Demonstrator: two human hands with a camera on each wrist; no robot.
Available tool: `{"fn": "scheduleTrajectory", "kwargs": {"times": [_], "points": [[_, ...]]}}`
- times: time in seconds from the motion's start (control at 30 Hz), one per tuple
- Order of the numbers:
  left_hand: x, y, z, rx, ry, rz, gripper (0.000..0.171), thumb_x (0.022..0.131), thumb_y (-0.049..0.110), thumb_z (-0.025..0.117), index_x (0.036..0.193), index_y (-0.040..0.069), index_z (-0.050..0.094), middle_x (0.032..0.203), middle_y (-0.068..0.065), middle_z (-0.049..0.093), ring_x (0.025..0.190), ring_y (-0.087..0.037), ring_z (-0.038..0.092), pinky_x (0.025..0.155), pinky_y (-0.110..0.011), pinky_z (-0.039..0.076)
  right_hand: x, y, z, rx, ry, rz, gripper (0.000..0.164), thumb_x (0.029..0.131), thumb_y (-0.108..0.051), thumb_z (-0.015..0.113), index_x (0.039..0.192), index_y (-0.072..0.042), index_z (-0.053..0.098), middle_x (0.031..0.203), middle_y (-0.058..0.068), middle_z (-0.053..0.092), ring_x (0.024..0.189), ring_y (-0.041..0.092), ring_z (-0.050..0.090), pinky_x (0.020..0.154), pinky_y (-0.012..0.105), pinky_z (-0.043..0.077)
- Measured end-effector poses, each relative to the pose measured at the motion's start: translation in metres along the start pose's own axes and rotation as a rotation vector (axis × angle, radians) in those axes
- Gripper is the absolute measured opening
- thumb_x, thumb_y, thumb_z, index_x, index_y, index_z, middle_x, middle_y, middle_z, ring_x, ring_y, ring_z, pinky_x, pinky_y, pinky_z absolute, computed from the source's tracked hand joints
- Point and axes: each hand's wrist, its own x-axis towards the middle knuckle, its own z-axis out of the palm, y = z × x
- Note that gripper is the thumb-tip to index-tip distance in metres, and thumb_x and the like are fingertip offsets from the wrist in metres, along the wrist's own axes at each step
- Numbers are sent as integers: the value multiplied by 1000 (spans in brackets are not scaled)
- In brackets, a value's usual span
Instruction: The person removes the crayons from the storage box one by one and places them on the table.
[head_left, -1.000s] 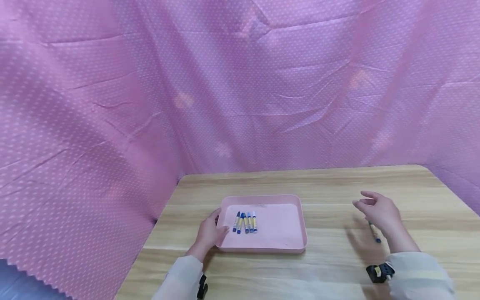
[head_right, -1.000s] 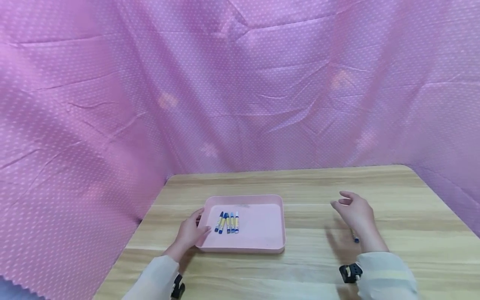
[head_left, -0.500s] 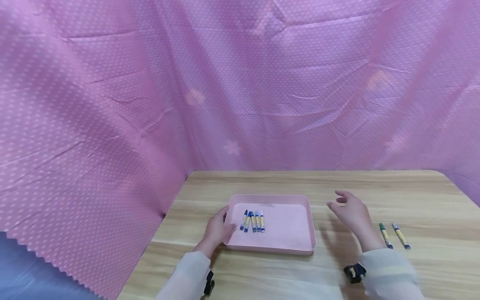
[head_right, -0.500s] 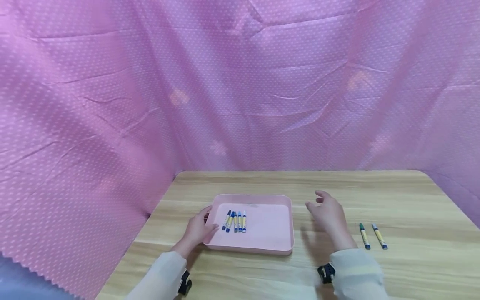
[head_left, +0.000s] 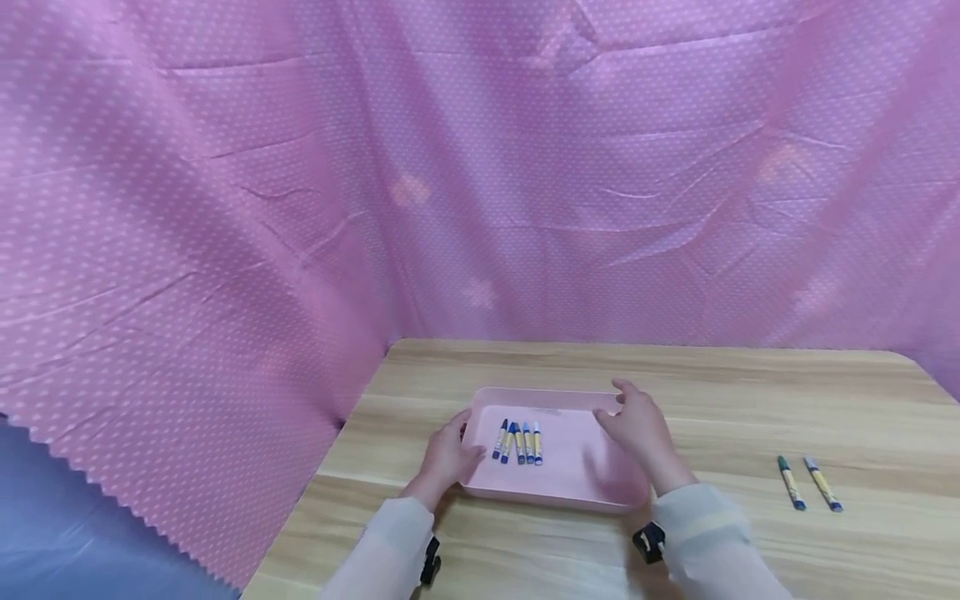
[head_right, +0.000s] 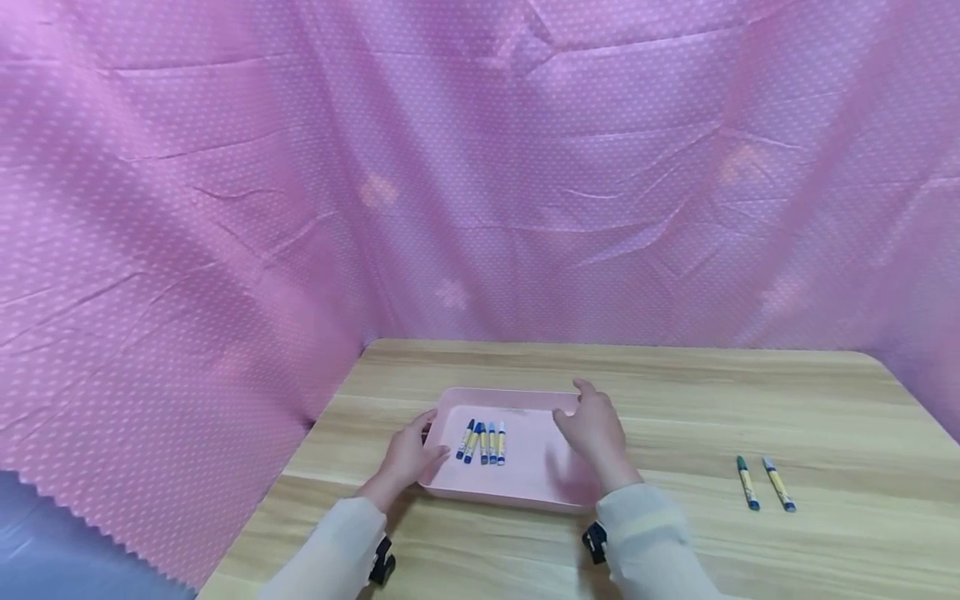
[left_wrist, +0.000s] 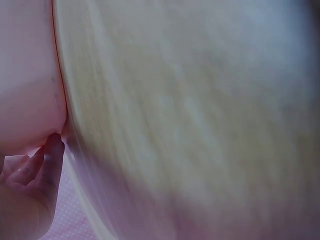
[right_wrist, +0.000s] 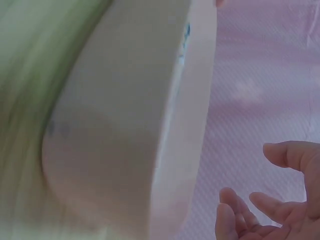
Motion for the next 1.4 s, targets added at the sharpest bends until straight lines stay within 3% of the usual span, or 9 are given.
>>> {"fn": "scheduleTrajectory", "kwargs": {"times": [0.27, 0.37, 0.47, 0.6, 0.7, 0.87, 1.1, 1.4], "points": [[-4, 3, 2, 16, -6, -41, 76, 80, 12, 76, 146, 13, 39, 141, -13, 47, 127, -34, 44, 105, -46, 37, 3, -10, 32, -70, 10, -62, 64, 82, -20, 69, 135, 8, 45, 117, 29, 60, 106, 42, 56, 96, 53, 43], [-5, 4, 2, 19, -7, -26, 75, 80, 11, 76, 145, 11, 39, 140, -14, 48, 126, -35, 45, 104, -47, 38, 1, -14, 41, -88, -22, -28, 66, 83, -22, 69, 137, 6, 43, 116, 27, 60, 94, 37, 60, 93, 53, 45], [-6, 5, 1, 19, -14, -27, 74, 81, 12, 76, 145, 11, 39, 140, -13, 47, 127, -33, 44, 104, -45, 39, -1, -19, 50, -86, -71, 30, 67, 85, -23, 68, 141, 1, 40, 127, 29, 51, 85, 32, 60, 78, 50, 52], [-7, 5, -1, 28, -16, -29, 74, 81, 12, 76, 145, 11, 39, 140, -13, 48, 127, -32, 45, 105, -44, 39, -2, -24, 65, -117, -95, 48, 66, 84, -24, 68, 141, -3, 42, 135, 31, 44, 95, 35, 59, 72, 49, 53], [-9, 5, -3, 22, -20, -28, 75, 81, 12, 76, 145, 11, 39, 140, -13, 48, 127, -32, 45, 105, -44, 38, -2, -28, 78, -130, -118, 59, 65, 84, -23, 68, 141, -3, 42, 134, 31, 45, 106, 41, 56, 82, 54, 51], [-13, 3, -7, 20, -16, -13, 75, 79, 12, 77, 145, 10, 40, 139, -14, 49, 126, -33, 45, 105, -45, 38, -4, -34, 95, -153, -138, 92, 64, 84, -21, 68, 139, -2, 43, 126, 28, 51, 104, 39, 57, 84, 55, 49], [-13, 3, -6, 36, -8, -19, 75, 79, 13, 77, 145, 11, 40, 138, -14, 49, 126, -33, 45, 106, -44, 37, -3, -37, 103, -161, -153, 121, 64, 84, -20, 68, 139, 0, 43, 116, 24, 55, 87, 31, 59, 75, 50, 53], [-13, 4, -5, 27, -7, -41, 75, 80, 13, 76, 145, 12, 40, 141, -13, 47, 129, -32, 43, 106, -45, 37, 2, -36, 107, -158, -170, 148, 63, 83, -18, 69, 137, 1, 44, 111, 21, 56, 84, 28, 58, 73, 48, 53]]}}
